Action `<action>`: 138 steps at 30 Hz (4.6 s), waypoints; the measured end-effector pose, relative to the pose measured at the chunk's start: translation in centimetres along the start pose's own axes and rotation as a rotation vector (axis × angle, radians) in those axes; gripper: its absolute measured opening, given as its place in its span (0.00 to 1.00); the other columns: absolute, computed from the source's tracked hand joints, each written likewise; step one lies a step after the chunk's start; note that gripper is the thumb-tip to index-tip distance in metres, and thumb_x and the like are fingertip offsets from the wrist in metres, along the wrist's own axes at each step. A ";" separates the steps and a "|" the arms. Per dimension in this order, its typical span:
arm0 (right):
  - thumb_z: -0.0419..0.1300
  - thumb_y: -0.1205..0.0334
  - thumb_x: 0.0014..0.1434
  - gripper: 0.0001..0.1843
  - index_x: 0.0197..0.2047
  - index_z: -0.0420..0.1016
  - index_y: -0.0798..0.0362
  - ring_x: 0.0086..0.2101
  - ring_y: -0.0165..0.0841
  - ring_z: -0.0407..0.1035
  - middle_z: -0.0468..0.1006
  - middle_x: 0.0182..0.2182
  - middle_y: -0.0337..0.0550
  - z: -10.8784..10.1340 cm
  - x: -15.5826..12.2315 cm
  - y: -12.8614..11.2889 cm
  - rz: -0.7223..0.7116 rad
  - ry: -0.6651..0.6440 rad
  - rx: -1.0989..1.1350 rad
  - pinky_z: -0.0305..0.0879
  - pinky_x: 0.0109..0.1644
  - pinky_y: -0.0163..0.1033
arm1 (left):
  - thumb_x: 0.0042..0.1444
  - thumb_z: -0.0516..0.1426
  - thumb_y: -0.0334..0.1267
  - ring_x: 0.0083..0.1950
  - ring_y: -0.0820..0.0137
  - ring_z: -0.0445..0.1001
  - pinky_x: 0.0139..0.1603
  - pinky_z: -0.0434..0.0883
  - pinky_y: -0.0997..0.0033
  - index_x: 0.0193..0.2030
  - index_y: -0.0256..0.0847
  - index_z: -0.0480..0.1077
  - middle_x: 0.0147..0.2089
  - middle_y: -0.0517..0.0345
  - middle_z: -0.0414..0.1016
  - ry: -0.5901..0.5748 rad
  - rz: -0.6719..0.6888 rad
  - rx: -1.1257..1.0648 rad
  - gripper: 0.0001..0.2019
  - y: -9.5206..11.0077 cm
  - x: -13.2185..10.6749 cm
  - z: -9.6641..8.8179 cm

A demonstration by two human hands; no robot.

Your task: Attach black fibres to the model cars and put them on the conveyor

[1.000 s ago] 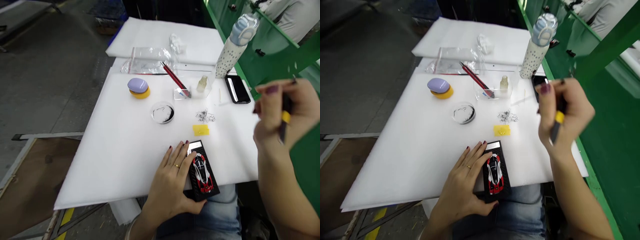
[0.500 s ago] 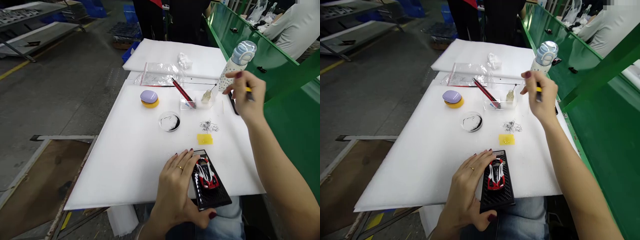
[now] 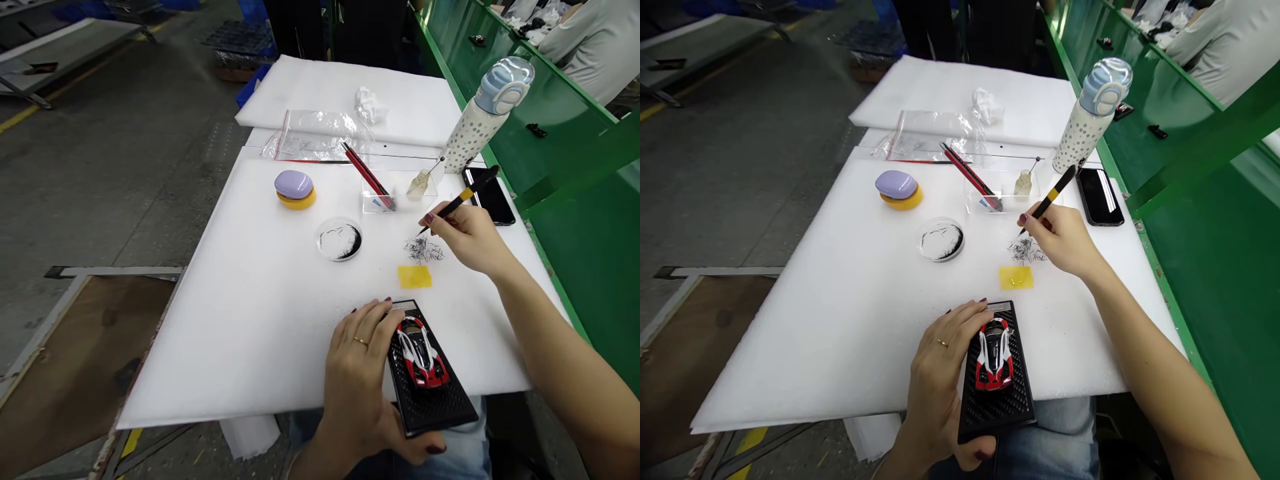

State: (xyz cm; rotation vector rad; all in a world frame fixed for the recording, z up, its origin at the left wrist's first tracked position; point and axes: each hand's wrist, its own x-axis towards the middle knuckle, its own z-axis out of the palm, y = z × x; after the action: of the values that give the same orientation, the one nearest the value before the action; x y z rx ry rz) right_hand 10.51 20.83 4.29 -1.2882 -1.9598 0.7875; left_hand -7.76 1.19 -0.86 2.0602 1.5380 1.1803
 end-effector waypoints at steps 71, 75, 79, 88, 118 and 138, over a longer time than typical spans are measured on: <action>0.73 0.43 0.54 0.20 0.32 0.76 0.50 0.29 0.32 0.76 0.78 0.28 0.41 2.5 -9.1 0.8 0.140 0.203 0.329 0.76 0.32 0.37 | 0.56 0.44 0.79 0.64 0.49 0.74 0.67 0.67 0.50 0.65 0.39 0.67 0.60 0.44 0.77 0.051 0.008 -0.099 0.48 -0.1 -0.3 0.1; 0.73 0.48 0.56 0.16 0.33 0.77 0.50 0.27 0.30 0.75 0.78 0.27 0.39 2.3 -9.8 0.4 0.164 0.221 0.477 0.74 0.31 0.36 | 0.57 0.41 0.79 0.64 0.50 0.74 0.68 0.67 0.50 0.65 0.38 0.66 0.60 0.43 0.77 0.064 -0.005 -0.103 0.48 0.0 -0.4 0.3; 0.71 0.58 0.61 0.08 0.37 0.76 0.48 0.27 0.26 0.71 0.77 0.27 0.35 3.2 -11.7 -2.4 0.125 0.306 0.769 0.67 0.29 0.32 | 0.55 0.42 0.81 0.64 0.50 0.75 0.67 0.68 0.49 0.63 0.38 0.66 0.60 0.42 0.78 0.084 -0.044 -0.111 0.49 0.1 -0.4 0.4; 0.64 0.64 0.65 0.04 0.38 0.73 0.46 0.24 0.29 0.60 0.68 0.23 0.34 6.0 -14.3 -5.0 0.117 0.364 1.073 0.56 0.24 0.34 | 0.53 0.50 0.78 0.63 0.51 0.75 0.67 0.69 0.49 0.61 0.42 0.68 0.59 0.45 0.79 0.130 -0.077 -0.147 0.44 0.2 -0.4 0.8; 0.64 0.59 0.66 0.07 0.38 0.68 0.44 0.24 0.33 0.63 0.67 0.24 0.36 6.1 -14.6 -4.5 0.142 0.324 0.890 0.59 0.23 0.39 | 0.67 0.46 0.63 0.65 0.55 0.73 0.67 0.68 0.49 0.60 0.43 0.69 0.60 0.49 0.79 0.131 -0.128 -0.173 0.30 0.5 -0.4 0.9; 0.64 0.58 0.66 0.07 0.38 0.68 0.43 0.24 0.33 0.62 0.67 0.24 0.35 6.0 -14.7 -4.4 0.125 0.305 0.885 0.59 0.23 0.38 | 0.67 0.48 0.61 0.66 0.56 0.73 0.67 0.67 0.50 0.60 0.43 0.68 0.60 0.48 0.78 0.116 -0.136 -0.160 0.28 0.5 -0.5 0.8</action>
State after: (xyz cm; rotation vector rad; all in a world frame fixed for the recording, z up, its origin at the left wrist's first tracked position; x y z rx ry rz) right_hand 7.79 4.90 1.21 -0.9009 -1.0711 1.2420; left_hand -6.83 0.75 -1.25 1.7851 1.5528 1.3447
